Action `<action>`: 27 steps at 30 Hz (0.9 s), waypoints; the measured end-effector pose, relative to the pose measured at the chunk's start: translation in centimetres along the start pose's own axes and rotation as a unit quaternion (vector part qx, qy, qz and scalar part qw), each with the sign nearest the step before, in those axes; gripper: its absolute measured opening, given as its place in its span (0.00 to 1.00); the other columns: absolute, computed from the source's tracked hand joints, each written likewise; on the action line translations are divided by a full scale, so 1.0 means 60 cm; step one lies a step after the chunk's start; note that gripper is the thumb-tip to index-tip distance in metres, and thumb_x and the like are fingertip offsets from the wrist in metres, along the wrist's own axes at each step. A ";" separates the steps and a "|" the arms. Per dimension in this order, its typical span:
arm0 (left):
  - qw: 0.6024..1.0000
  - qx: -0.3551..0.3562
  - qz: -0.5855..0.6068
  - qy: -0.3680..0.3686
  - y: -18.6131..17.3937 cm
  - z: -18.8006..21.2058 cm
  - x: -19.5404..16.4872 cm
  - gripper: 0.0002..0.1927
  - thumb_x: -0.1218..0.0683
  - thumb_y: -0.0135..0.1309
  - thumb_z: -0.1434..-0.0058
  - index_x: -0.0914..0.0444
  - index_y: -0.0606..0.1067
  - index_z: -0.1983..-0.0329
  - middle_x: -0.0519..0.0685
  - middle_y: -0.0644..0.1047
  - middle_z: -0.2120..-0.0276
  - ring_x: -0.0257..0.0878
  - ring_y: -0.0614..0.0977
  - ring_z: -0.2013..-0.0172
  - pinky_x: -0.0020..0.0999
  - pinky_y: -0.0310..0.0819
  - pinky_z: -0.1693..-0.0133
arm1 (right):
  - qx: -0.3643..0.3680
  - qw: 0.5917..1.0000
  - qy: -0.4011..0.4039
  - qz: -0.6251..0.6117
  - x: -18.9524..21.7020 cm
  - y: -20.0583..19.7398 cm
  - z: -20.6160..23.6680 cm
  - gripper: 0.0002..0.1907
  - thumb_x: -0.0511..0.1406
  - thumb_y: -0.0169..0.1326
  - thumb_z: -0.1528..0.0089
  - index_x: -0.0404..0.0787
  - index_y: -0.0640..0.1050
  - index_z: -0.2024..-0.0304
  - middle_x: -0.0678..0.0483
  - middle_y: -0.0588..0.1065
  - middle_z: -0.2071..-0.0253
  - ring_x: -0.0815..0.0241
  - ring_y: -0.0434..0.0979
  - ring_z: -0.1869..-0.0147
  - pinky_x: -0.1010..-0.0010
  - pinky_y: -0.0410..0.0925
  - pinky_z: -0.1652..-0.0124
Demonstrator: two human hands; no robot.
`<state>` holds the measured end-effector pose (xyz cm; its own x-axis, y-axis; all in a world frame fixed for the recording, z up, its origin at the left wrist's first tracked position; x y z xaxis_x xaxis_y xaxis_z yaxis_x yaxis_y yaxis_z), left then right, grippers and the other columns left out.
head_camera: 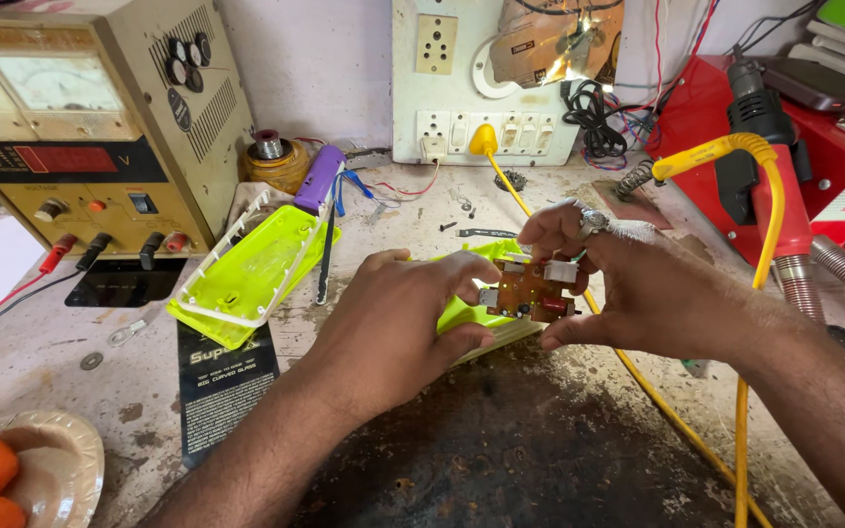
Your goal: The person uses a screwdriver to unscrew and open the green plastic casing of a small electronic device on a cluttered repair bench. They lift off the cover, remove the internal circuit board and battery assembly, disconnect a white connector, and place the parts on the bench near a power supply unit.
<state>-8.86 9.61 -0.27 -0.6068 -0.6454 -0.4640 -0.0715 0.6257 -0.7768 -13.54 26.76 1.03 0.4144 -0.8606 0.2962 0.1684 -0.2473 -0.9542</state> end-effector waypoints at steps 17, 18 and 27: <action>1.000 0.009 -0.004 -0.011 0.002 -0.002 -0.004 0.27 0.47 0.59 0.41 0.54 0.73 0.37 0.50 0.81 0.53 0.44 0.82 0.52 0.55 0.54 0.37 | -0.020 0.999 -0.031 0.007 0.013 -0.008 0.003 0.44 0.47 0.73 0.53 0.50 0.68 0.38 0.63 0.72 0.39 0.67 0.76 0.41 0.68 0.69 0.43; 1.000 0.010 -0.004 -0.013 0.003 -0.003 -0.003 0.28 0.47 0.59 0.41 0.53 0.72 0.36 0.50 0.81 0.52 0.43 0.82 0.52 0.56 0.53 0.37 | -0.016 1.000 -0.024 0.005 0.009 -0.008 0.003 0.44 0.47 0.73 0.53 0.51 0.68 0.38 0.63 0.72 0.40 0.67 0.76 0.41 0.68 0.68 0.43; 0.998 -0.053 0.004 0.042 -0.001 0.002 -0.016 0.24 0.52 0.58 0.42 0.58 0.74 0.41 0.52 0.81 0.50 0.47 0.80 0.47 0.61 0.52 0.39 | 0.009 0.998 0.056 0.034 -0.021 0.000 0.001 0.43 0.48 0.75 0.52 0.52 0.71 0.38 0.65 0.74 0.41 0.65 0.78 0.47 0.68 0.74 0.49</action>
<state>-8.19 10.12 0.18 -0.6719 -0.6033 -0.4297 -0.1465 0.6769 -0.7213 -14.01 27.90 0.67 0.3228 -0.9197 0.2235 0.1607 -0.1795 -0.9705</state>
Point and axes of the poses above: each hand's wrist, its own z-axis away from the middle knuckle, its own y-axis out of the palm, x = y × z, the point moved 8 cm from there along -z, towards the middle knuckle
